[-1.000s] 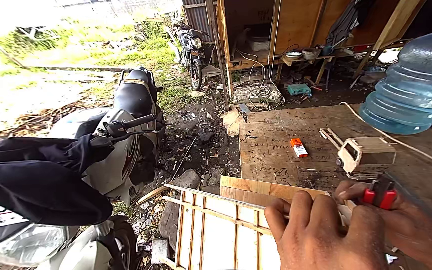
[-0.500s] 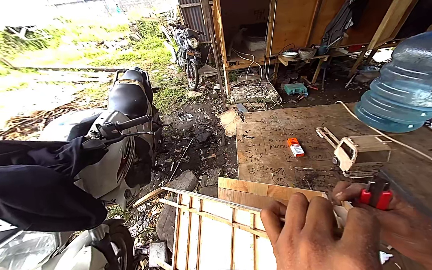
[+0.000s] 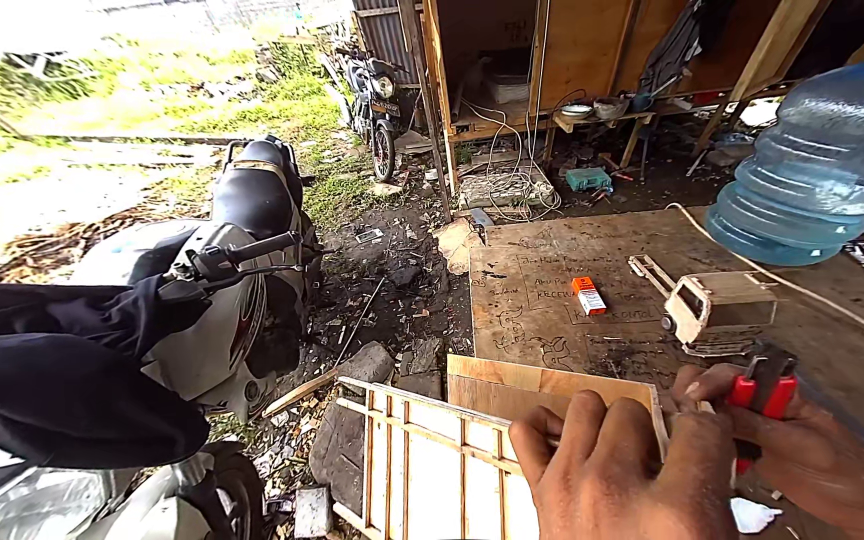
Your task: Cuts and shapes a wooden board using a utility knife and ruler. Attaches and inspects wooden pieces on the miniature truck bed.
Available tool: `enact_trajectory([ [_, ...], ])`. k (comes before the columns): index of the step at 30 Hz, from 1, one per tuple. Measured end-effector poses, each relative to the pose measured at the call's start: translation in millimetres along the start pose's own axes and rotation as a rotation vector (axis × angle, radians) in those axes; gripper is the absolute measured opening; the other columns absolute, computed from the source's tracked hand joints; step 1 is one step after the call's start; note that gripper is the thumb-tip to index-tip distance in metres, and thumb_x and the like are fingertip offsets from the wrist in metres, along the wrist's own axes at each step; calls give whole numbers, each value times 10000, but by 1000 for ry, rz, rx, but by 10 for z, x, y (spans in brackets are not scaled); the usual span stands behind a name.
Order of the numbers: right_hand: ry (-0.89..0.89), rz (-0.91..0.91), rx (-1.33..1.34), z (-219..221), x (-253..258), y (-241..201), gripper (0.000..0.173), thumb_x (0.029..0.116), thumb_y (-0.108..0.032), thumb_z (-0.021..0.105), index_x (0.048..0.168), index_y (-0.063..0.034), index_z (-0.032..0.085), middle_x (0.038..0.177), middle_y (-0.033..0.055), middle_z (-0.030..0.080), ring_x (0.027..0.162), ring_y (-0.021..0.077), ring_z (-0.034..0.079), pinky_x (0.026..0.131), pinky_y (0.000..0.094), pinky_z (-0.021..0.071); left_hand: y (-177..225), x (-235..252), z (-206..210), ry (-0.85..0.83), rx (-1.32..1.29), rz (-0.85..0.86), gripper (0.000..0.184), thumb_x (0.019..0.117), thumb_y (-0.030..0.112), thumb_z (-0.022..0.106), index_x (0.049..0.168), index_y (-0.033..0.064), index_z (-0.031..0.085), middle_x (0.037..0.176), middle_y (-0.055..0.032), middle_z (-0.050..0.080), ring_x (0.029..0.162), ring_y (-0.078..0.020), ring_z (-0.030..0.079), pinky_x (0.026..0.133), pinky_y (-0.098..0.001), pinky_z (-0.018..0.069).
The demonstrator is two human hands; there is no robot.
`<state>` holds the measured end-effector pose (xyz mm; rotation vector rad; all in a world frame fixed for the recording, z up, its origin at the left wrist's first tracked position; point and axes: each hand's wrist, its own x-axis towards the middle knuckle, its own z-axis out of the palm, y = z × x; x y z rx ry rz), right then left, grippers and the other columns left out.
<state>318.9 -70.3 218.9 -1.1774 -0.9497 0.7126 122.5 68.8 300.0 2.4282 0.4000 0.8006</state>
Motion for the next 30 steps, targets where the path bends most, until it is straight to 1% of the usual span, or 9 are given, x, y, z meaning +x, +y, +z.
enact_trajectory([
  [3, -4, 3, 8, -4, 3, -10, 164, 975, -235, 685, 1110, -243, 779, 1041, -81, 727, 738, -19, 651, 611, 141, 550, 3, 5, 0, -1, 4, 3, 153, 927, 209, 690, 1027, 217, 805, 696, 25, 584, 701, -161, 536, 784, -429, 338],
  [7, -11, 16, 16, 44, 19, -48, 172, 971, -233, 686, 1114, -259, 779, 1011, -104, 725, 732, -31, 650, 611, 135, 551, 6, 8, 8, -18, -6, 16, 198, 920, 215, 696, 1093, 194, 791, 707, 20, 609, 702, -171, 550, 779, -435, 347],
  [11, -59, 20, 31, 27, 25, -45, 176, 978, -238, 683, 1127, -250, 776, 1026, -101, 716, 754, -31, 645, 625, 130, 545, 20, 3, 17, -27, -20, 18, 175, 927, 201, 687, 1065, 198, 794, 707, 18, 603, 702, -170, 543, 783, -432, 346],
  [15, -98, 7, 26, -10, 33, -30, 181, 993, -251, 666, 1140, -240, 770, 1020, -93, 705, 747, -31, 635, 622, 127, 538, 27, -6, 17, -33, -32, 18, 154, 924, 197, 682, 1033, 188, 792, 707, 16, 600, 709, -173, 545, 788, -435, 345],
  [21, -84, 7, 34, -29, 23, -28, 184, 983, -246, 676, 1138, -253, 775, 1024, -98, 712, 754, -27, 644, 629, 132, 547, 33, -3, 14, -27, -29, 21, 128, 930, 200, 686, 1015, 179, 780, 705, 17, 606, 703, -167, 547, 785, -431, 342],
  [25, -84, 14, 37, -40, 18, -22, 176, 980, -238, 680, 1129, -243, 773, 1015, -93, 710, 749, -25, 644, 623, 134, 546, 31, -6, 17, -32, -25, 27, 128, 923, 183, 677, 1002, 177, 778, 708, 18, 609, 700, -169, 551, 783, -430, 346],
  [30, -78, 27, 51, -44, 14, -22, 178, 977, -237, 683, 1130, -242, 774, 1022, -93, 717, 752, -24, 650, 627, 136, 551, 25, -2, 8, -32, -36, 25, 130, 927, 188, 680, 1009, 176, 780, 708, 14, 607, 704, -172, 550, 783, -432, 346],
])
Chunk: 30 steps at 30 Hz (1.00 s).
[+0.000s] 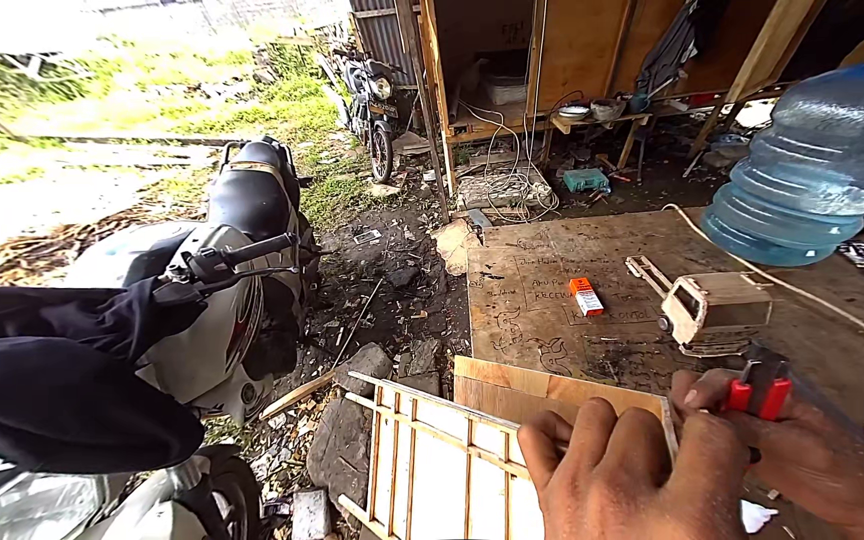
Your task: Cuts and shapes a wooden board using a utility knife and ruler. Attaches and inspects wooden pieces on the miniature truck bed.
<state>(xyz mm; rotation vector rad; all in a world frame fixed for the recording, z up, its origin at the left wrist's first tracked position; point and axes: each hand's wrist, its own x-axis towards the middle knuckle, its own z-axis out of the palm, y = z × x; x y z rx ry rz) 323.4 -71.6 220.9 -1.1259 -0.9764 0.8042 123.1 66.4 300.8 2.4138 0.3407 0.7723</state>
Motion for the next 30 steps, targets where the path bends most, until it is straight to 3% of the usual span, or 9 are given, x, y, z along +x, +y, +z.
enact_trajectory([
  [30, -18, 12, 24, 8, -17, 26, 164, 981, -225, 680, 1114, -221, 775, 1013, -93, 713, 729, -38, 636, 614, 125, 541, -45, -1, 9, -1, -45, -1, 105, 932, 199, 692, 960, 185, 793, 688, 16, 589, 698, -161, 535, 787, -427, 334],
])
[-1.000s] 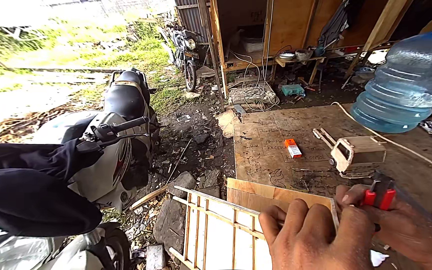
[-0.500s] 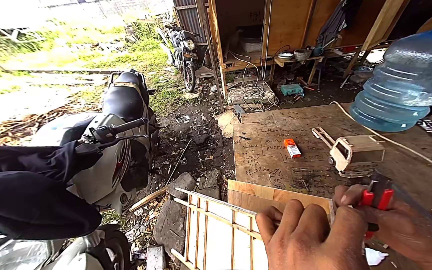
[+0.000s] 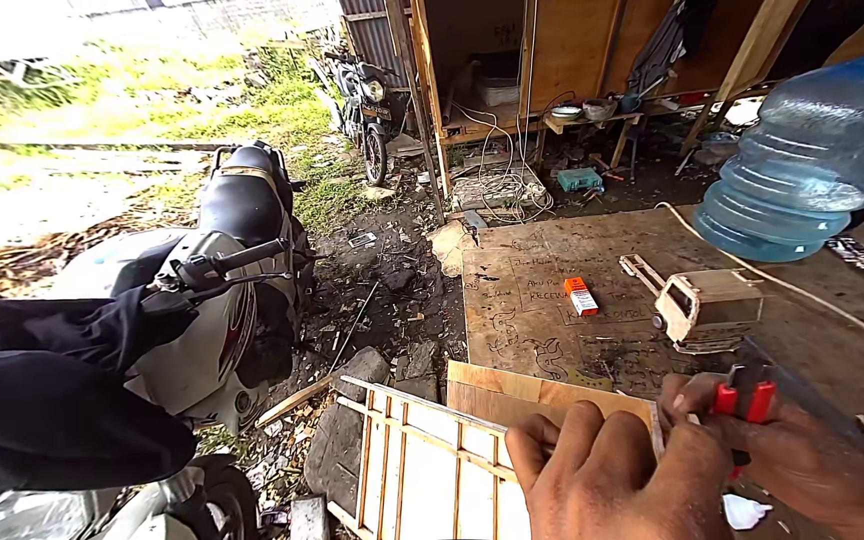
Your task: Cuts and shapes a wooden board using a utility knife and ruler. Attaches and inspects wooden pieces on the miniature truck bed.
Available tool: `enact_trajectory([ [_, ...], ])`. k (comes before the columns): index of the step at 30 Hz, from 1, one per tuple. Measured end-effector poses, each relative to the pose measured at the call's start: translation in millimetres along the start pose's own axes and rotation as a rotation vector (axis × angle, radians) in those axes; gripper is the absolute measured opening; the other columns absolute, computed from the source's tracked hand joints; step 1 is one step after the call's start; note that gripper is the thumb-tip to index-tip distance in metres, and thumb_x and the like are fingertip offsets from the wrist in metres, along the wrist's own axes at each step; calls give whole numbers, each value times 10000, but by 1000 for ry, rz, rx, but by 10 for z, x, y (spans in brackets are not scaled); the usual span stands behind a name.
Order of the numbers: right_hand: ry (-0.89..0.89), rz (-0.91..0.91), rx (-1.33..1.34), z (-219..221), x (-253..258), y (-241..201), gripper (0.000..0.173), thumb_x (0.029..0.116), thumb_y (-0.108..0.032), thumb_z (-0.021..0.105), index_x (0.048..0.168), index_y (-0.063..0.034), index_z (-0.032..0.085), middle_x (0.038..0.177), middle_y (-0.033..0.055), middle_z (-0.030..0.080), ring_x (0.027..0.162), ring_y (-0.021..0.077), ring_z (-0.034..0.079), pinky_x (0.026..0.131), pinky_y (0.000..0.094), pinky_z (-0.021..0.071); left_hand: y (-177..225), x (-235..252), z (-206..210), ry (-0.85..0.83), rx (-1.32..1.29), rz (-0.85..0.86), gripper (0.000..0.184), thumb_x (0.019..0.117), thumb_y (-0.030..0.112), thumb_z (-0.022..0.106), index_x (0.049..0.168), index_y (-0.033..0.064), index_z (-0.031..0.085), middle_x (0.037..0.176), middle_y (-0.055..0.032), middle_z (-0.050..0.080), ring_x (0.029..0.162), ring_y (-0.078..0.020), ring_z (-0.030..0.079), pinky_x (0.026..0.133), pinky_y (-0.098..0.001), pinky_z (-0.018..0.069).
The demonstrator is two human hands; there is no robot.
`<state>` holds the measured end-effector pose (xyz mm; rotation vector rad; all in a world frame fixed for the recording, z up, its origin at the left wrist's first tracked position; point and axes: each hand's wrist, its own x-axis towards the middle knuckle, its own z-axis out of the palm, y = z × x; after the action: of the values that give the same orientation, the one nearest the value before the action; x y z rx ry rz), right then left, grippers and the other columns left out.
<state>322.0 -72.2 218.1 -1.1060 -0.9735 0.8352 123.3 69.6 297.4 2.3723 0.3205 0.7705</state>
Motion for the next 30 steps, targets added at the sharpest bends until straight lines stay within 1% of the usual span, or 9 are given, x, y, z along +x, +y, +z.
enact_trajectory([
  [9, 14, 5, -11, 16, -12, 13, 187, 980, -222, 681, 1143, -239, 772, 1029, -100, 727, 722, -42, 641, 609, 124, 544, -45, 4, 0, -6, -12, 0, 112, 918, 199, 700, 977, 190, 795, 689, 21, 589, 700, -157, 534, 787, -430, 334],
  [12, 18, 9, -34, 3, -32, 0, 195, 977, -216, 685, 1150, -239, 771, 1032, -90, 721, 723, -34, 638, 600, 127, 540, -101, -2, -33, -14, -91, -5, 120, 905, 218, 736, 1003, 181, 796, 733, 19, 630, 729, -152, 555, 804, -437, 343],
  [17, 19, -34, -72, 33, -67, -88, 208, 991, -240, 672, 1180, -249, 759, 1034, -90, 707, 734, -28, 637, 607, 133, 540, -211, -6, -110, -3, -232, 18, 112, 884, 203, 765, 983, 156, 789, 767, 18, 664, 738, -135, 557, 809, -428, 347],
  [19, 36, -39, -143, 87, -89, -200, 213, 987, -249, 679, 1185, -269, 755, 1032, -113, 701, 745, -38, 635, 610, 127, 538, -272, -12, -151, -5, -319, 35, 116, 877, 179, 777, 979, 124, 787, 772, -1, 674, 743, -134, 556, 816, -422, 344],
  [21, 51, -39, -255, 178, -103, -347, 230, 970, -271, 699, 1192, -293, 753, 1037, -149, 698, 774, -45, 636, 648, 134, 544, -364, -34, -193, -8, -402, 58, 137, 863, 152, 794, 985, 91, 779, 784, -21, 682, 759, -135, 554, 827, -413, 348],
  [23, 45, -77, -376, 260, -103, -468, 248, 956, -237, 711, 1199, -268, 749, 1066, -153, 695, 855, -36, 653, 727, 157, 563, -468, -65, -227, -2, -470, 86, 164, 854, 160, 815, 988, 74, 773, 800, -31, 687, 775, -129, 561, 838, -404, 365],
  [26, 39, -192, -521, 371, -85, -586, 242, 947, -170, 724, 1188, -164, 749, 1068, -88, 699, 980, -14, 645, 847, 177, 549, -570, -99, -263, 9, -563, 118, 179, 855, 173, 825, 979, 63, 756, 829, -24, 694, 797, -94, 562, 855, -364, 380],
  [28, 43, -230, -566, 435, -83, -658, 221, 949, -143, 724, 1162, -93, 749, 1053, -33, 713, 1004, -6, 642, 871, 175, 534, -601, -111, -284, 8, -614, 128, 180, 858, 173, 821, 975, 60, 744, 834, -14, 688, 810, -77, 555, 867, -341, 381],
  [30, 48, -236, -579, 472, -97, -708, 205, 950, -129, 725, 1137, -51, 753, 1038, -1, 722, 996, -3, 642, 873, 173, 528, -617, -120, -297, 11, -643, 138, 184, 855, 183, 827, 972, 65, 745, 815, -3, 667, 807, -70, 545, 863, -328, 381],
])
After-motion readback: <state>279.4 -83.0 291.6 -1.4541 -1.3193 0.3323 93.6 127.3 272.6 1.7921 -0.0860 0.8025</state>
